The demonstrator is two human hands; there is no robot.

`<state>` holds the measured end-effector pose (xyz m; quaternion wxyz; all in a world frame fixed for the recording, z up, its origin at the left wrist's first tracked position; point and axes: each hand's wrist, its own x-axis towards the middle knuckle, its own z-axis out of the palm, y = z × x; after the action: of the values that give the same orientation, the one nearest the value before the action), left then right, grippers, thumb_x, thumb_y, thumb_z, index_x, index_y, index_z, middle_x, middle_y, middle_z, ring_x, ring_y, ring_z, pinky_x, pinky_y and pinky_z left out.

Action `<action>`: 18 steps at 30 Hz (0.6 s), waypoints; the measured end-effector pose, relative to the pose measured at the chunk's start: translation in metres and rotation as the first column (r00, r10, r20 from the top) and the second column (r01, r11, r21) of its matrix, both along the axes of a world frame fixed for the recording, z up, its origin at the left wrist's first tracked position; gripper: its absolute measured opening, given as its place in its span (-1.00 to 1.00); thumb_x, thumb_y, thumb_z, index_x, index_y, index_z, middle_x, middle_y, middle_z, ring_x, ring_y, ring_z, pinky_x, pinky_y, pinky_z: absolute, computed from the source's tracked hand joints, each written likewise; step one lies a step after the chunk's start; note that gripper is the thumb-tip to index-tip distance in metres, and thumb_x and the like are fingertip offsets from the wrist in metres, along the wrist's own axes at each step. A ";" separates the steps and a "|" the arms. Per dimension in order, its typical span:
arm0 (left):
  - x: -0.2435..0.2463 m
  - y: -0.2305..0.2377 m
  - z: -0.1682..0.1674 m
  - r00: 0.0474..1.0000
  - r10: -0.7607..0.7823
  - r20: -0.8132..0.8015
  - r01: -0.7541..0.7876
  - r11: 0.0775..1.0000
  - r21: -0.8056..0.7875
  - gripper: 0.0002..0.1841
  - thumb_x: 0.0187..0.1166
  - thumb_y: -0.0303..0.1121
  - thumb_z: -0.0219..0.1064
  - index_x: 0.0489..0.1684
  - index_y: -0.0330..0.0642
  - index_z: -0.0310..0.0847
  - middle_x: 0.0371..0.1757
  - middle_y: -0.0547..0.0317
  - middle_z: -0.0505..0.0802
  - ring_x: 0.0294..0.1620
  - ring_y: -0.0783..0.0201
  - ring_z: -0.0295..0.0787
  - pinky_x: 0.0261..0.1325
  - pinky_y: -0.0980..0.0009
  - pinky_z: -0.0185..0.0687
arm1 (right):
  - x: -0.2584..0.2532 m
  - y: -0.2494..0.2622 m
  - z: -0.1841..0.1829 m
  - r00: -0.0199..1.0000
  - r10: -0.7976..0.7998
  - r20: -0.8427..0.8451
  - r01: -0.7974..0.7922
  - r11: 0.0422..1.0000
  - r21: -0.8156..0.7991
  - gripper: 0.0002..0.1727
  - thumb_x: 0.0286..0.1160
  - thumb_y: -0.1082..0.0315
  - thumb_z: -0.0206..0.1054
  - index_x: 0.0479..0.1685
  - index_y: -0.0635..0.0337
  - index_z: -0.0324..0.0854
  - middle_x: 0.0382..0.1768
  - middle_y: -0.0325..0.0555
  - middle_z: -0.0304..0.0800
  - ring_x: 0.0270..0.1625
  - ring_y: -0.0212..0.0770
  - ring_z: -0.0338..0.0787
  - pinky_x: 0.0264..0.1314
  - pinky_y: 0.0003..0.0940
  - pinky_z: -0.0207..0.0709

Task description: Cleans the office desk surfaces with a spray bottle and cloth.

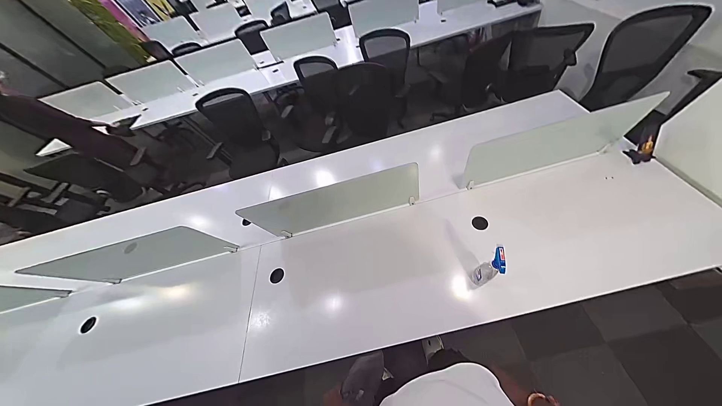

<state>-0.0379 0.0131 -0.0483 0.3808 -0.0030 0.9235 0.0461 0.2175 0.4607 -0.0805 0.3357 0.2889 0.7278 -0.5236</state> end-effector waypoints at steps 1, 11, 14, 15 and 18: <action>-0.003 0.002 0.001 1.000 0.002 -0.008 -0.002 1.000 0.011 -0.53 0.54 0.01 0.38 0.21 -0.16 0.78 0.19 -0.15 0.88 0.35 -0.13 0.78 0.46 -0.18 0.58 | 0.001 -0.004 -0.003 1.000 -0.006 -0.028 0.007 0.999 0.037 -0.39 0.76 0.00 0.12 0.72 0.06 0.35 0.55 0.03 0.61 0.62 -0.11 0.56 0.72 -0.05 0.36; 0.000 0.011 -0.006 1.000 -0.013 0.000 0.013 0.999 -0.036 -0.59 0.55 -0.05 0.40 0.12 -0.19 0.79 0.12 -0.16 0.89 0.27 -0.12 0.82 0.37 -0.16 0.64 | -0.048 0.071 -0.003 0.913 0.351 0.207 -0.280 0.909 -0.307 -0.58 0.54 0.40 0.34 0.40 0.08 0.63 0.14 0.04 0.79 0.07 -0.08 0.75 0.16 0.02 0.59; 0.003 0.007 -0.008 1.000 -0.003 0.024 0.004 0.998 -0.061 -0.54 0.58 -0.04 0.35 0.29 -0.15 0.73 0.24 -0.16 0.86 0.37 -0.14 0.76 0.42 -0.19 0.61 | -0.080 0.076 0.003 0.893 0.380 0.242 -0.307 0.906 -0.292 -0.72 0.56 0.30 0.37 0.20 0.02 0.75 -0.07 -0.12 0.83 -0.14 -0.25 0.72 -0.07 -0.16 0.58; 0.005 0.005 -0.007 1.000 0.006 0.022 -0.005 0.998 -0.059 -0.54 0.58 -0.04 0.36 0.30 -0.15 0.73 0.24 -0.16 0.86 0.37 -0.13 0.76 0.42 -0.18 0.60 | -0.090 0.067 0.002 0.914 0.332 0.234 -0.279 0.931 -0.235 -0.71 0.63 0.22 0.34 0.23 0.05 0.74 -0.03 -0.06 0.84 -0.07 -0.20 0.74 0.00 -0.10 0.57; 0.013 0.000 -0.006 1.000 0.024 -0.001 -0.024 0.999 -0.044 -0.54 0.54 -0.05 0.39 0.23 -0.19 0.74 0.15 -0.17 0.88 0.29 -0.13 0.81 0.37 -0.17 0.64 | -0.107 0.026 -0.029 0.909 0.368 0.197 -0.368 0.929 -0.039 -0.50 0.65 -0.02 0.23 0.38 0.06 0.70 0.28 0.10 0.80 0.38 0.07 0.74 0.48 0.20 0.49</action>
<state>-0.0249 0.0127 -0.0543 0.3797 -0.0222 0.9244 0.0304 0.1108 0.4870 -0.1097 0.5000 0.1980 0.7313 -0.4195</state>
